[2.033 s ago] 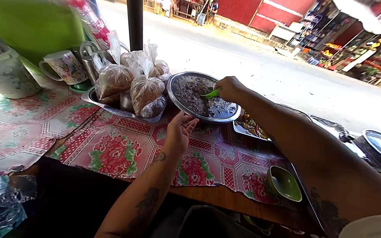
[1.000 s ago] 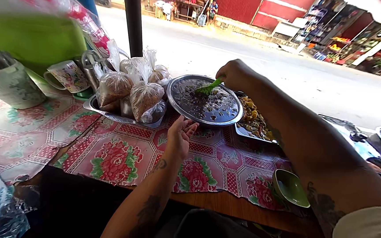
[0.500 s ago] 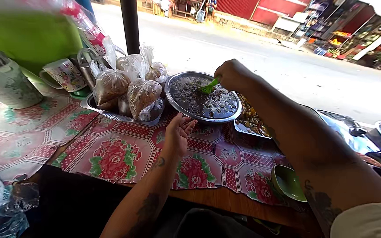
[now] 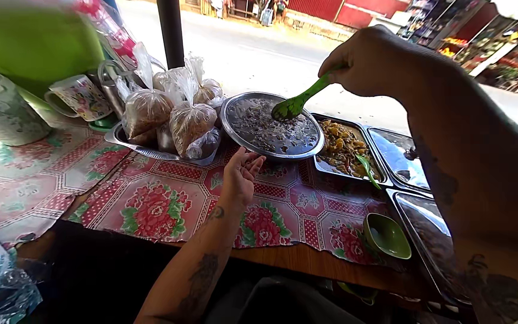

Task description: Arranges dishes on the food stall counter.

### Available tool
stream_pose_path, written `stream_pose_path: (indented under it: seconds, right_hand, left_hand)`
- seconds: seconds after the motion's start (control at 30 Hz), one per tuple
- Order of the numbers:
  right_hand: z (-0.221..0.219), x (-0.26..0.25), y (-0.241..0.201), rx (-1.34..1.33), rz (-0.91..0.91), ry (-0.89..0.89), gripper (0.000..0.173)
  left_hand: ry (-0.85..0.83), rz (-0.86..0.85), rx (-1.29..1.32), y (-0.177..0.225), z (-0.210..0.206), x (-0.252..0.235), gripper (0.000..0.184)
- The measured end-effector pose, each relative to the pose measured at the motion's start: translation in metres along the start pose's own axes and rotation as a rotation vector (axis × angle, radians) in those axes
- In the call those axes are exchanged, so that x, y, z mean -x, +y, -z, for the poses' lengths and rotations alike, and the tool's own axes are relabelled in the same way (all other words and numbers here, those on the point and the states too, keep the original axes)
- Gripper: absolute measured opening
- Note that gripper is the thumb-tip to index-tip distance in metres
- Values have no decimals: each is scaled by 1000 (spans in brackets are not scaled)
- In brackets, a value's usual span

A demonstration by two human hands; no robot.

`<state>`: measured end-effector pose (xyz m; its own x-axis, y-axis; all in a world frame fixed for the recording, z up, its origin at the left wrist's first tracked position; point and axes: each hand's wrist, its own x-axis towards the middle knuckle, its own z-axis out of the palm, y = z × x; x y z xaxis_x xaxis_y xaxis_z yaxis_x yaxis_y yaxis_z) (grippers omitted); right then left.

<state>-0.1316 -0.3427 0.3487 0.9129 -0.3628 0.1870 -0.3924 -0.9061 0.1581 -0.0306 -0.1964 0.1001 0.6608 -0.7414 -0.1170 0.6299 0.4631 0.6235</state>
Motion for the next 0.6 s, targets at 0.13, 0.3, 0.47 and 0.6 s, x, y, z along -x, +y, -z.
stream_pose_path:
  seconds: [0.13, 0.3, 0.47, 0.6]
  right_hand:
    - [0, 16, -25, -4, 56, -61, 17]
    - [-42, 14, -42, 10, 113, -160, 18]
    - [-87, 22, -63, 10, 5, -197, 14]
    - [-105, 32, -83, -2, -79, -233, 19]
  left_hand:
    - [-12, -1, 17, -2, 2, 0, 43]
    - [-10, -11, 42, -1, 2, 2, 41]
    - [10, -21, 47, -1, 0, 0, 41]
    - [19, -35, 50, -1, -2, 1, 38]
